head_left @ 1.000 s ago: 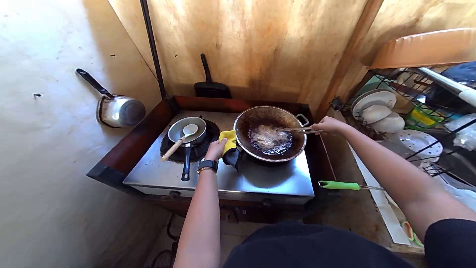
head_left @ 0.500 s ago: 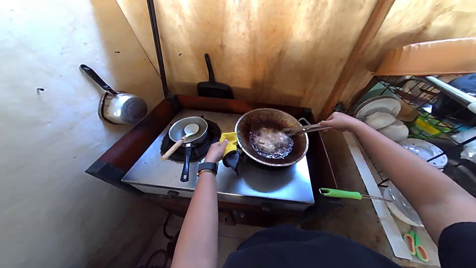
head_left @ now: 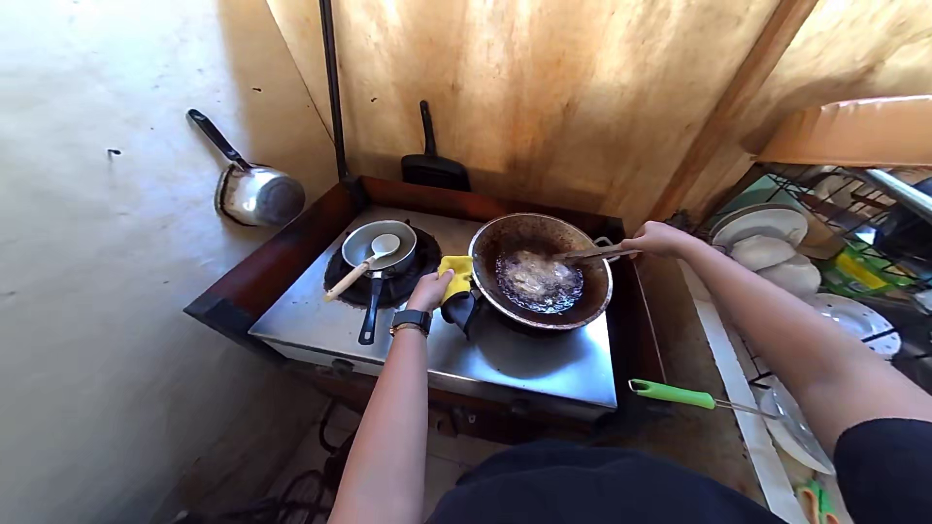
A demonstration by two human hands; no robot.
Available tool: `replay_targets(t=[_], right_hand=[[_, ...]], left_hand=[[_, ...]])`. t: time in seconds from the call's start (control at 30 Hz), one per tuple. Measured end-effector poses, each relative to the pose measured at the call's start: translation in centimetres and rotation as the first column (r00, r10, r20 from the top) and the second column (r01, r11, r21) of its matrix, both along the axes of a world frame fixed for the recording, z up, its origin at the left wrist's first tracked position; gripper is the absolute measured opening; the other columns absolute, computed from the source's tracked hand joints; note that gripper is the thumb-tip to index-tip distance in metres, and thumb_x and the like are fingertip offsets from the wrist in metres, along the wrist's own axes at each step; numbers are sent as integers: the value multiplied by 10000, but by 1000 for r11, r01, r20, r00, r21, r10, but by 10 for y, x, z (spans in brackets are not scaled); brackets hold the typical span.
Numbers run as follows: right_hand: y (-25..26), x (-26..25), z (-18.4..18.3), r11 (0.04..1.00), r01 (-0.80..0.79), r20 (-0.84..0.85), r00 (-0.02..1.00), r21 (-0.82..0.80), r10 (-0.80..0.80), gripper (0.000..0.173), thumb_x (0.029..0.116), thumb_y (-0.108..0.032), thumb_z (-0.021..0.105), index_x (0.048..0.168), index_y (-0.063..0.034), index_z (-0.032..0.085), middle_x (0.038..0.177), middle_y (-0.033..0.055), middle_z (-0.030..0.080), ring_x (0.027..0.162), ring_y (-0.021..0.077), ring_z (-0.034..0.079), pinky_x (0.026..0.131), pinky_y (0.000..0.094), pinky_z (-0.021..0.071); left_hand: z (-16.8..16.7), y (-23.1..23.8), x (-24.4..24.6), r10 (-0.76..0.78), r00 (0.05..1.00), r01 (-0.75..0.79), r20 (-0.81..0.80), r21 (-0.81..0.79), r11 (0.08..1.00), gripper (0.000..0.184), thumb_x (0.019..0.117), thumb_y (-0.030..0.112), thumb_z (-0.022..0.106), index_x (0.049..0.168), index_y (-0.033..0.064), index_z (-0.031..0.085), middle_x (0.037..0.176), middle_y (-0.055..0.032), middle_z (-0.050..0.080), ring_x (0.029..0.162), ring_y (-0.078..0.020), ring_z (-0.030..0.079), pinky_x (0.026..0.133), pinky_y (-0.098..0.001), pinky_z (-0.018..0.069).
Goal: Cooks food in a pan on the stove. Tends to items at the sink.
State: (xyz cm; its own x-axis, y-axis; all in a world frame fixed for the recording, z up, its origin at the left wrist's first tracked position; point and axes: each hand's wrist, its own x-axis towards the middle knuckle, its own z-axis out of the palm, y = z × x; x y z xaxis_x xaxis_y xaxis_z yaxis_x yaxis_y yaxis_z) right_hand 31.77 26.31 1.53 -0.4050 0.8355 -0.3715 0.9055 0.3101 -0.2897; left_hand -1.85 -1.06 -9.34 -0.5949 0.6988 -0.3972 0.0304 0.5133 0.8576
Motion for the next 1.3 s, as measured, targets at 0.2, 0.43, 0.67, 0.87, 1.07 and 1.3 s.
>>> replay_targets(t=[0.2,0.43,0.67,0.87,1.07,1.3], right_hand=[[3,-1,9,999,-50,21,999,-14,50,479,1043,-416,598,989,45,714,924,211,668,820,296,592,819,526,469],[-3,-4,-6,999,-49,-14,999,-19,48,454,1038,-417,605,890,0,708,745,111,579,654,194,474,675,438,428],[-13,9,25,998,-67,65,996,-8,68,482,1049,-423,581,902,16,717,791,151,623,705,240,524,711,495,438],[-22,29,25,998,10,35,999,-67,-8,442,1050,-388,588,890,1,721,771,121,621,652,197,488,662,445,423],[-47,14,0,985,98,-14,995,-142,-101,448,1055,-416,566,816,-54,677,585,-21,427,491,80,319,521,289,321],[-52,19,9,984,123,14,992,-125,-122,440,1052,-419,568,854,-47,694,613,3,485,504,85,362,524,295,342]], left_hand=[[2,-1,1,8,1000,-8,-1,2,1000,488,1112,365,425,1289,-58,592,1222,-263,627,1109,-326,624,985,-498,483],[3,-2,1,1,1000,-1,-4,-26,1000,496,1115,370,414,1282,-64,585,1217,-262,621,1090,-315,621,975,-481,482],[2,-2,1,-7,1000,7,2,-13,1000,493,1113,373,421,1282,-59,587,1199,-256,622,1062,-304,619,954,-473,486],[0,-1,-1,-5,1000,5,11,-14,1000,495,1110,375,429,1283,-65,578,1191,-259,622,1057,-305,622,950,-470,490],[-4,0,-5,-18,1000,18,7,-18,1000,498,1111,380,424,1273,-63,580,1169,-257,618,1017,-300,614,925,-467,487],[-9,0,-6,-27,1000,27,-13,-3,1000,506,1111,384,421,1250,-70,595,1156,-267,625,1009,-321,616,925,-498,482]])
